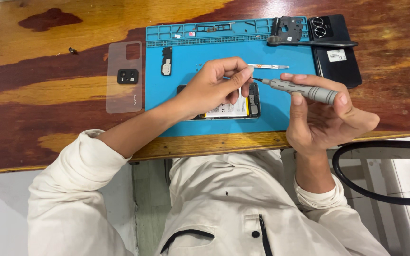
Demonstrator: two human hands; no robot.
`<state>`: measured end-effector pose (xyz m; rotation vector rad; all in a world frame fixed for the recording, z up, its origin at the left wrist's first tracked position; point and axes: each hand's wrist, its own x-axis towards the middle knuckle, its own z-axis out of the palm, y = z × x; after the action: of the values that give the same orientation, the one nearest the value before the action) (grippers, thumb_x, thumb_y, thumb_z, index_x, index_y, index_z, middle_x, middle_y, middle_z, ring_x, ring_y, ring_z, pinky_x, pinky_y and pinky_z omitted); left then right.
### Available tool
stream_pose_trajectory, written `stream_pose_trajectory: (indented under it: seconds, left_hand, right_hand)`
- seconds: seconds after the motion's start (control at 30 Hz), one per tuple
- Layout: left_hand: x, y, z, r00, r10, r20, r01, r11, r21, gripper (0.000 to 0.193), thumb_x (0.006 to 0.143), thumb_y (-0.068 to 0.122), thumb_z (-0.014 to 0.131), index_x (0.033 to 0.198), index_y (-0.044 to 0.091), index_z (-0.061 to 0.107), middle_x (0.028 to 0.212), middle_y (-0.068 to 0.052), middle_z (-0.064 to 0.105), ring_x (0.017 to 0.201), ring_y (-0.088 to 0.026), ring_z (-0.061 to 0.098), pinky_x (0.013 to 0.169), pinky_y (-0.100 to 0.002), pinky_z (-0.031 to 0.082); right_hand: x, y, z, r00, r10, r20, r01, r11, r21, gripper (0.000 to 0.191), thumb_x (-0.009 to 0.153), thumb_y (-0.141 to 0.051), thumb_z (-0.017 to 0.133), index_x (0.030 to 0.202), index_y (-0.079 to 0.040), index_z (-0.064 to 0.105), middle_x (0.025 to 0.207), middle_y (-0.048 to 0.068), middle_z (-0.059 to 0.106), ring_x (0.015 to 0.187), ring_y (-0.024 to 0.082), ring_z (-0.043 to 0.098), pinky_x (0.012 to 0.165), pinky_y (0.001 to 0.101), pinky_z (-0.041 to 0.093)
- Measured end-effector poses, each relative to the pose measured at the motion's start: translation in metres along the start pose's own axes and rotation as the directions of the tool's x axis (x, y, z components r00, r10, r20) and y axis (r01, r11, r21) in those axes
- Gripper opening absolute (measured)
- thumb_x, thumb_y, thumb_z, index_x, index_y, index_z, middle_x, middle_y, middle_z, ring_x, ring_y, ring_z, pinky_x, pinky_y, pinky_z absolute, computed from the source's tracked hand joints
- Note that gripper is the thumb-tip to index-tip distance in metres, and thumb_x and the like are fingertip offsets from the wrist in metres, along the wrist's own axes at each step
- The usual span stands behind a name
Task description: The person removes the back cover of a smartphone, disconnects the battery, and uses a screwdriver to remove screws from the camera module. They then detach the camera module and place it on the work mat.
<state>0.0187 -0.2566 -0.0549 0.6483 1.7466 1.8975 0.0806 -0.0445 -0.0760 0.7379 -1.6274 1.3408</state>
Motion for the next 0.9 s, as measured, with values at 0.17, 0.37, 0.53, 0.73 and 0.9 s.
stream_pose_trajectory:
  seconds: [0.17, 0.37, 0.53, 0.73, 0.9]
  left_hand:
    - [0.000, 0.003, 0.001, 1.000, -0.018, -0.019, 0.018, 1.000, -0.003, 0.029, 0.109, 0.032, 0.054, 0.100, 0.006, 0.063, 0.085, -0.001, 0.066, 0.066, -0.005, 0.056, 0.057, -0.020, 0.044]
    - [0.000, 0.005, 0.003, 0.999, -0.043, -0.017, 0.044, 0.999, 0.019, 0.029, 0.107, 0.030, 0.056, 0.102, 0.004, 0.067, 0.084, -0.004, 0.071, 0.064, -0.005, 0.056, 0.056, -0.020, 0.044]
    - [-0.001, 0.006, 0.001, 0.999, 0.029, 0.024, -0.029, 1.000, -0.013, 0.027, 0.109, 0.029, 0.055, 0.103, 0.005, 0.064, 0.088, -0.003, 0.069, 0.066, -0.005, 0.055, 0.058, -0.020, 0.044]
    - [0.001, 0.003, -0.001, 0.997, 0.072, 0.034, -0.072, 0.997, 0.004, 0.024, 0.109, 0.029, 0.056, 0.103, 0.007, 0.061, 0.088, -0.002, 0.066, 0.067, -0.005, 0.055, 0.060, -0.020, 0.044]
    - [0.004, -0.005, -0.002, 0.988, 0.145, 0.057, -0.147, 0.989, 0.032, 0.024, 0.111, 0.028, 0.057, 0.105, 0.005, 0.062, 0.090, -0.002, 0.065, 0.070, -0.005, 0.053, 0.064, -0.021, 0.046]
  right_hand:
    - [0.004, -0.002, 0.000, 1.000, -0.010, 0.020, 0.010, 1.000, -0.007, 0.051, 0.106, 0.015, 0.059, 0.126, -0.013, 0.021, 0.120, 0.028, 0.060, 0.100, 0.032, 0.073, 0.087, 0.0436, 0.065]
    - [0.006, 0.000, -0.004, 0.992, -0.099, 0.077, 0.106, 0.990, -0.098, 0.055, 0.104, 0.018, 0.059, 0.128, -0.012, 0.020, 0.117, 0.029, 0.058, 0.098, 0.033, 0.073, 0.086, 0.0440, 0.065]
    - [0.002, 0.004, -0.007, 1.000, -0.028, -0.012, 0.027, 0.999, -0.033, 0.053, 0.109, 0.014, 0.059, 0.131, -0.019, 0.025, 0.116, 0.027, 0.060, 0.098, 0.030, 0.073, 0.087, 0.0445, 0.065]
    - [0.003, 0.003, -0.014, 1.000, -0.012, -0.013, 0.013, 1.000, 0.010, 0.047, 0.108, 0.007, 0.058, 0.130, -0.020, 0.027, 0.114, 0.023, 0.063, 0.098, 0.026, 0.074, 0.086, 0.0425, 0.065]
    - [0.003, 0.003, -0.013, 1.000, 0.014, -0.006, -0.013, 1.000, 0.025, 0.049, 0.111, 0.008, 0.060, 0.133, -0.021, 0.028, 0.114, 0.023, 0.063, 0.100, 0.026, 0.074, 0.090, 0.0435, 0.065]
